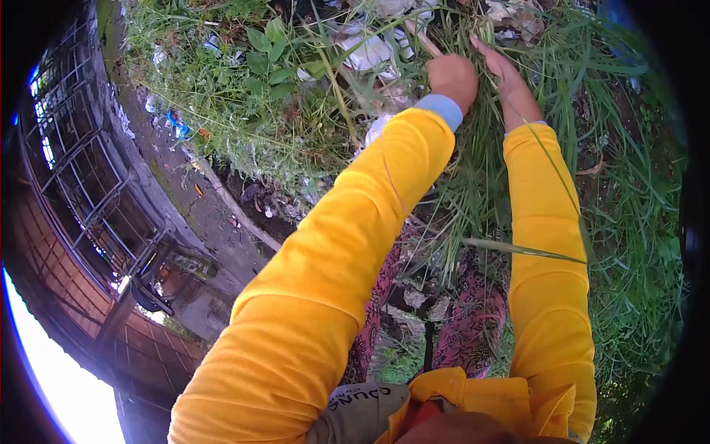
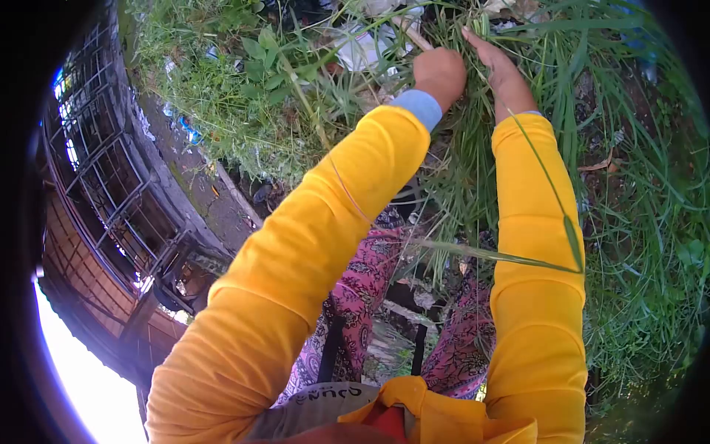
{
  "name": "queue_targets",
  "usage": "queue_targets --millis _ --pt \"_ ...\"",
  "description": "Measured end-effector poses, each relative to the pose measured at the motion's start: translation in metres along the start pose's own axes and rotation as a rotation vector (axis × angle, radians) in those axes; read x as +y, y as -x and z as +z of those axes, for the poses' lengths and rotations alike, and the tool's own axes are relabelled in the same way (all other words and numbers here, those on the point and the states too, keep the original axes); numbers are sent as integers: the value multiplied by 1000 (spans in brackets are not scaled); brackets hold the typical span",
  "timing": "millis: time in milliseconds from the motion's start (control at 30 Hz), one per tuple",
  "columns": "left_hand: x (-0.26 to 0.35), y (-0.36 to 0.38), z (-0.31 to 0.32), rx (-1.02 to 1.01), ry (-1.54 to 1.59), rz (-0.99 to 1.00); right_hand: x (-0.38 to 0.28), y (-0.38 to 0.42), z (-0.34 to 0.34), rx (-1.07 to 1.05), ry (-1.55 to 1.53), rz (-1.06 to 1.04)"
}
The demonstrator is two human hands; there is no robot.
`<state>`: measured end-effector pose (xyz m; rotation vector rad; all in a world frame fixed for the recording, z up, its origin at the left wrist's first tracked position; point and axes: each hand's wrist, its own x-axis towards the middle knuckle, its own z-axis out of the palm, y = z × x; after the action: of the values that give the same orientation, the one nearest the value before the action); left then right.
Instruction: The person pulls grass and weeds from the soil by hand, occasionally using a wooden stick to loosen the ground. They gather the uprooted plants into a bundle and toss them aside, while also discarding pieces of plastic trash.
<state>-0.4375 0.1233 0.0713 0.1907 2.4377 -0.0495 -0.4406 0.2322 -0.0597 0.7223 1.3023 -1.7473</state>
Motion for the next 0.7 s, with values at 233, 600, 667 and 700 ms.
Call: queue_targets --millis 233,600,667,700 --pt "5 14 14 55 1 -61 -28 40 22 -120 72 -3" --pt "-20 -102 -58 238 -481 364 -26 113 26 14 -142 -150" --pt "-14 -111 -62 -84 -554 387 -16 105 18 -104 -127 -273" --pt "-12 -112 -58 -60 -643 423 4 77 3 -165 -102 -276"
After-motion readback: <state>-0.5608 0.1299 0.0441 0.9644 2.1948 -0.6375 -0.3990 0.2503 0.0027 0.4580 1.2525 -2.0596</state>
